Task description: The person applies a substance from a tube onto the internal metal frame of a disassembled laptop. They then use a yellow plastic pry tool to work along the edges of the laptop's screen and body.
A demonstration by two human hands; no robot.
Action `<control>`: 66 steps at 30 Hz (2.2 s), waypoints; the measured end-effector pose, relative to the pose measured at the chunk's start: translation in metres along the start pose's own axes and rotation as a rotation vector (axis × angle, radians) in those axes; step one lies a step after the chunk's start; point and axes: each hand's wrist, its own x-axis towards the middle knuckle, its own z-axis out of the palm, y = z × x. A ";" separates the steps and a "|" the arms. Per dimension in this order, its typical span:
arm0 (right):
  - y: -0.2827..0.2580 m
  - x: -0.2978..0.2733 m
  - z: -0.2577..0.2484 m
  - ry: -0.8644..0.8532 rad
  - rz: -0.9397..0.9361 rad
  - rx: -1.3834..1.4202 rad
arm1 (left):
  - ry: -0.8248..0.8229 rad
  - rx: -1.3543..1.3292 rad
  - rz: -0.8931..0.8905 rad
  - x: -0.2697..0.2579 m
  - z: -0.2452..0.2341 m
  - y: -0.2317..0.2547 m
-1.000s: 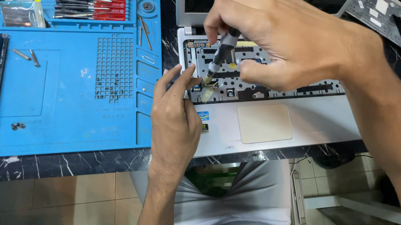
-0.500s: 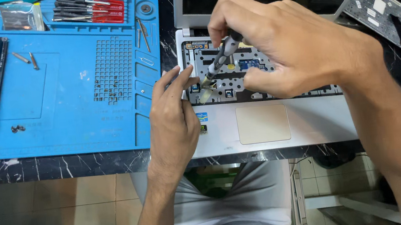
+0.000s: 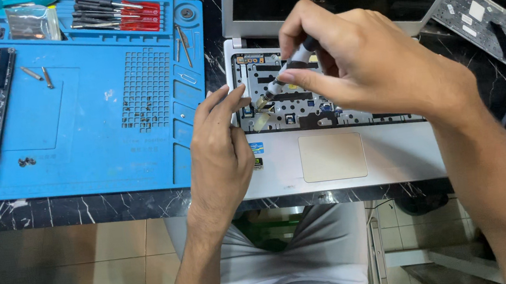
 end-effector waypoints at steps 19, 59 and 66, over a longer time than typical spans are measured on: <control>0.038 -0.098 0.039 0.629 0.377 0.690 | 0.205 -0.178 0.115 0.007 0.006 0.042; 0.080 -0.141 0.039 0.780 0.310 0.760 | -0.285 0.042 0.392 0.074 0.049 0.076; 0.090 -0.132 0.033 0.747 0.290 0.660 | -0.407 0.479 0.637 0.100 0.050 0.067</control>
